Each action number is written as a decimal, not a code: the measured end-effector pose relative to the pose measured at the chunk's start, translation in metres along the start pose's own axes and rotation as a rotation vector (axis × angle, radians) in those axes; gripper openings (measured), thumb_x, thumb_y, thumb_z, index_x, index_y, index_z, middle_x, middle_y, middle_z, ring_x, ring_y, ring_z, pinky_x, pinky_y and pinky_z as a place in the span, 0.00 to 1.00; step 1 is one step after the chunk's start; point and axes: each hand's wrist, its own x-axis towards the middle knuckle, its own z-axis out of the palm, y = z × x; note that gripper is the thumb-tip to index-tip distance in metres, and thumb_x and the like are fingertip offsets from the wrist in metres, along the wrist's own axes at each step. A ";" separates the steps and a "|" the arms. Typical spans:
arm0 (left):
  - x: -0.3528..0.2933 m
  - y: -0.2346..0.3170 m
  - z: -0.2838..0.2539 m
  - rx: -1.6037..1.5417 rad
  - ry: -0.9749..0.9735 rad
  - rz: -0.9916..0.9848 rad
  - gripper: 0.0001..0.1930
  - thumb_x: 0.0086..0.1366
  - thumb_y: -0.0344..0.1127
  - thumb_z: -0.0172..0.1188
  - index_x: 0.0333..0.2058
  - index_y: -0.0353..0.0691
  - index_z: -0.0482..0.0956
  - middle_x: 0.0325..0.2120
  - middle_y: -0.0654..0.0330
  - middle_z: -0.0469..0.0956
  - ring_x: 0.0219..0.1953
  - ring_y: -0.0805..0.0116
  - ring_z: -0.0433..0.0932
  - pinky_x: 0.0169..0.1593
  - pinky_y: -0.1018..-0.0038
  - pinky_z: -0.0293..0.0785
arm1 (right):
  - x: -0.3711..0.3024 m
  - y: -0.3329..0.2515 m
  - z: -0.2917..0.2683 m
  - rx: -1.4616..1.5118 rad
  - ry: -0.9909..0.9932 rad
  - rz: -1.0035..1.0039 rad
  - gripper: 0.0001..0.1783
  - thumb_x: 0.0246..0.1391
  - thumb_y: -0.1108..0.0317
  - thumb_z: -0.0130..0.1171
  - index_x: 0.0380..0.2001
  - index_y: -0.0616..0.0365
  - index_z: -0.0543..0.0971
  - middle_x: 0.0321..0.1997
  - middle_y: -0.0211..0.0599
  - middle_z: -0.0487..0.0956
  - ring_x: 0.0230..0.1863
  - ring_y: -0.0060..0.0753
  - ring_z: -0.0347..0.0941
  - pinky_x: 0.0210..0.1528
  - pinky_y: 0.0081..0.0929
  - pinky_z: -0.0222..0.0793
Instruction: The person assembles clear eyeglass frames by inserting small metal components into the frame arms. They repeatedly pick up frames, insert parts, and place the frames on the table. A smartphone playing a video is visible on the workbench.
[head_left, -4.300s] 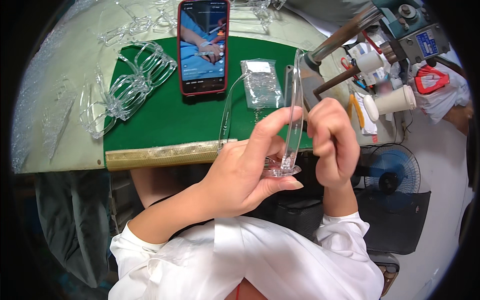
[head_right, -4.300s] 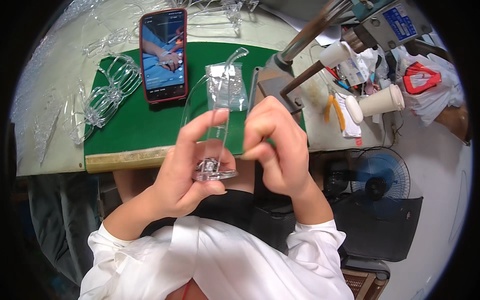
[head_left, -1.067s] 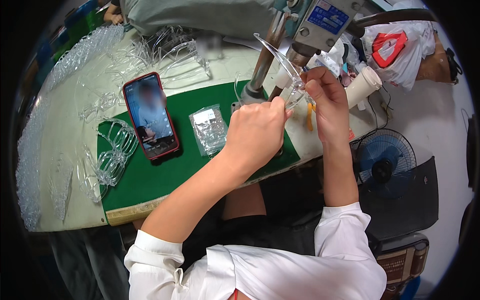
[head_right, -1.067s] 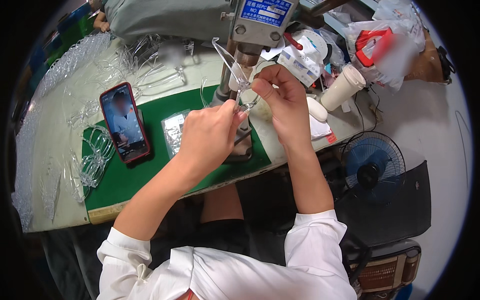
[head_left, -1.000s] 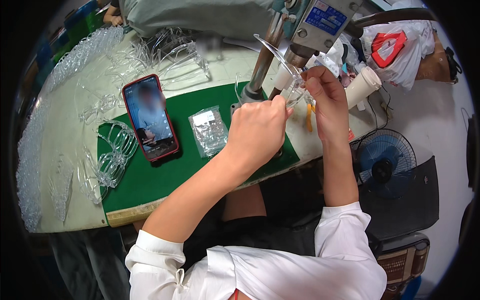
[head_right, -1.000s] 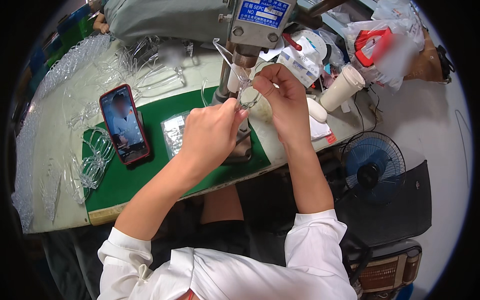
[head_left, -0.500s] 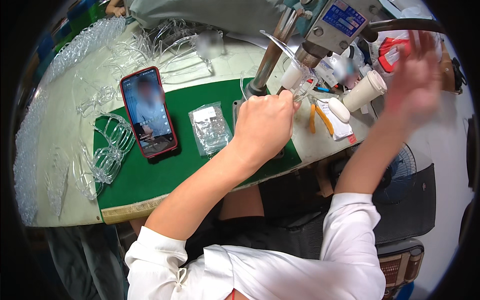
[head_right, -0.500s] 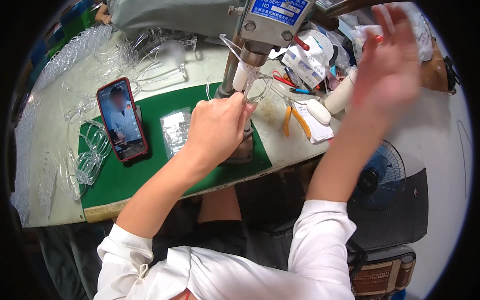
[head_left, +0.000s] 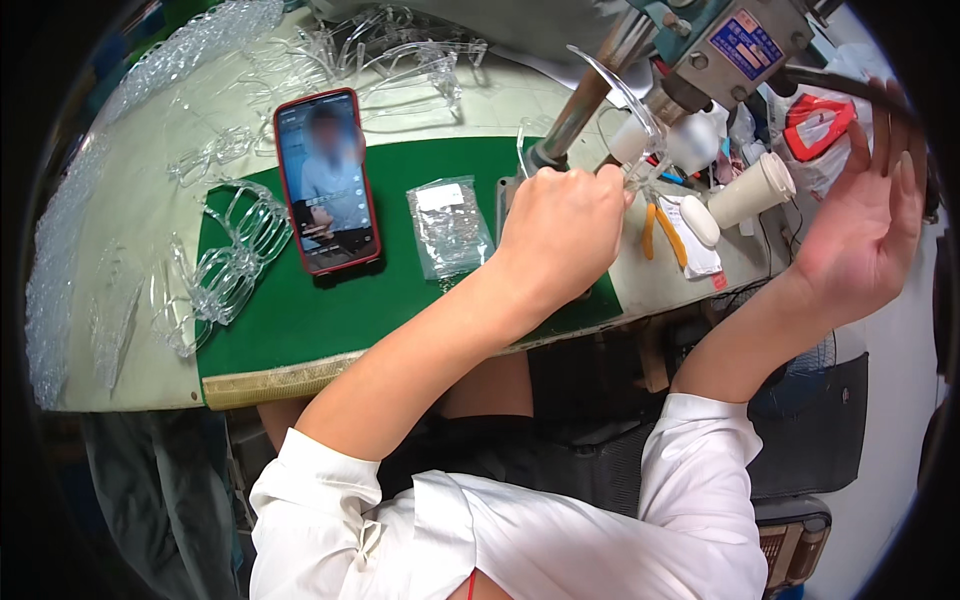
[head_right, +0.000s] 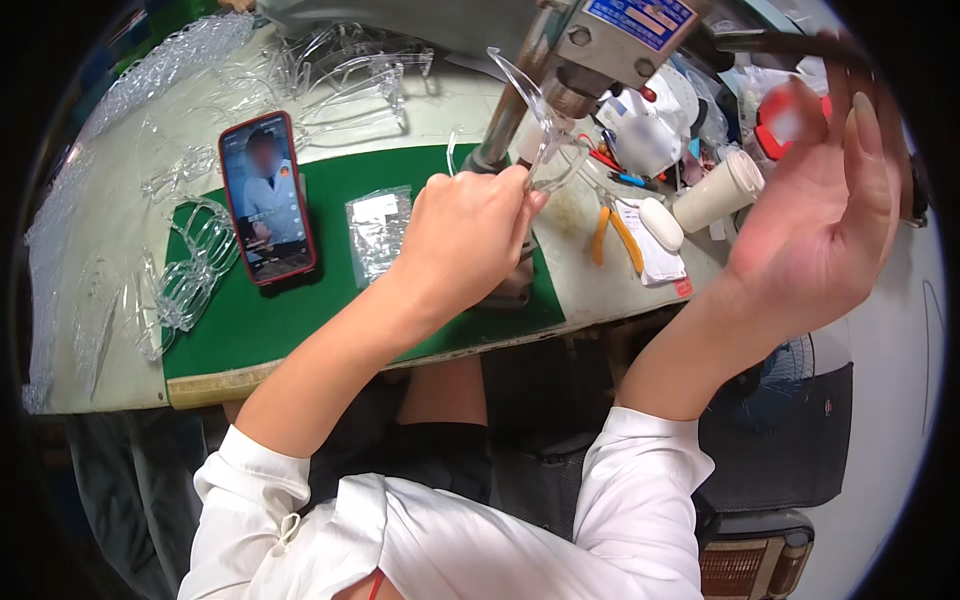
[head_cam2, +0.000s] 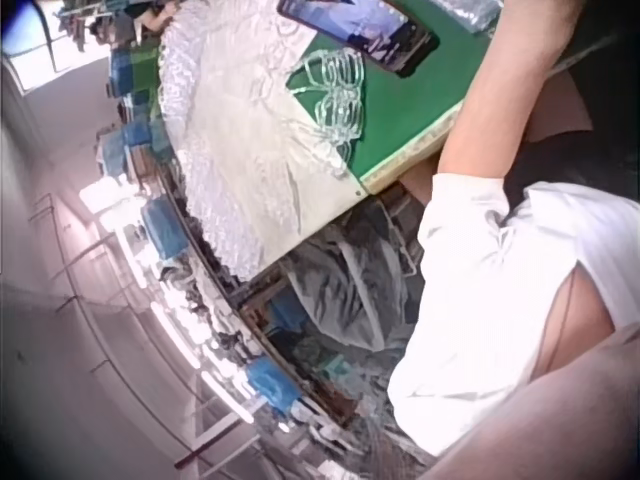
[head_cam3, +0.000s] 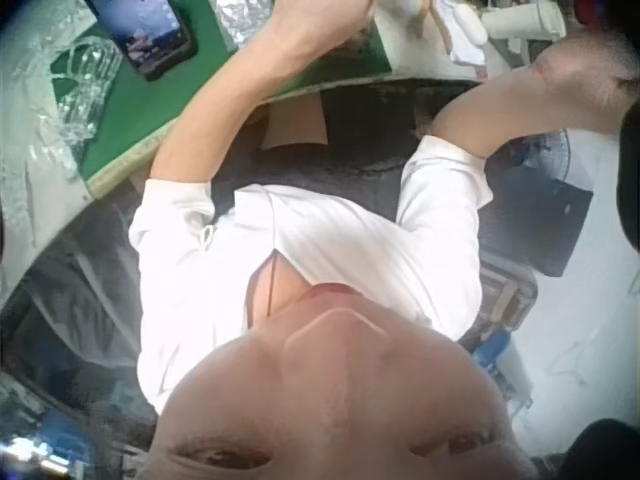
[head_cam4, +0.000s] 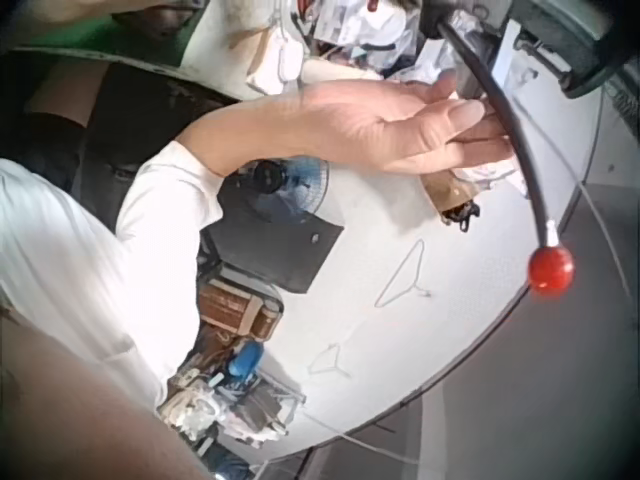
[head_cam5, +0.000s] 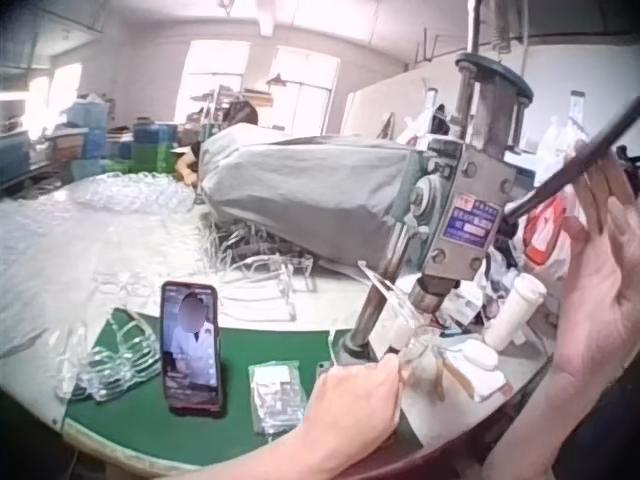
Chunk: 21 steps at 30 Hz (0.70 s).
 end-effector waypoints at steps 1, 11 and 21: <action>-0.006 -0.003 -0.008 -0.058 0.009 0.013 0.09 0.61 0.33 0.57 0.24 0.36 0.72 0.16 0.51 0.75 0.20 0.52 0.76 0.25 0.63 0.71 | 0.000 0.001 0.005 -0.099 0.018 -0.009 0.20 0.55 0.73 0.45 0.50 0.72 0.71 0.52 0.55 0.74 0.56 0.48 0.69 0.59 0.37 0.62; -0.268 -0.068 -0.275 -0.650 0.475 -0.489 0.14 0.69 0.40 0.51 0.34 0.34 0.76 0.32 0.49 0.78 0.34 0.60 0.79 0.42 0.67 0.76 | -0.244 0.006 -0.023 -0.244 -0.099 0.681 0.17 0.57 0.78 0.48 0.51 0.61 0.66 0.53 0.35 0.67 0.49 0.26 0.63 0.50 0.22 0.57; -0.349 -0.103 -0.388 -0.497 0.730 -0.699 0.14 0.71 0.41 0.46 0.41 0.36 0.72 0.31 0.56 0.77 0.36 0.66 0.79 0.37 0.70 0.79 | -0.231 0.002 0.035 -0.124 -0.228 0.591 0.12 0.54 0.80 0.49 0.42 0.60 0.69 0.50 0.38 0.64 0.52 0.30 0.61 0.57 0.26 0.54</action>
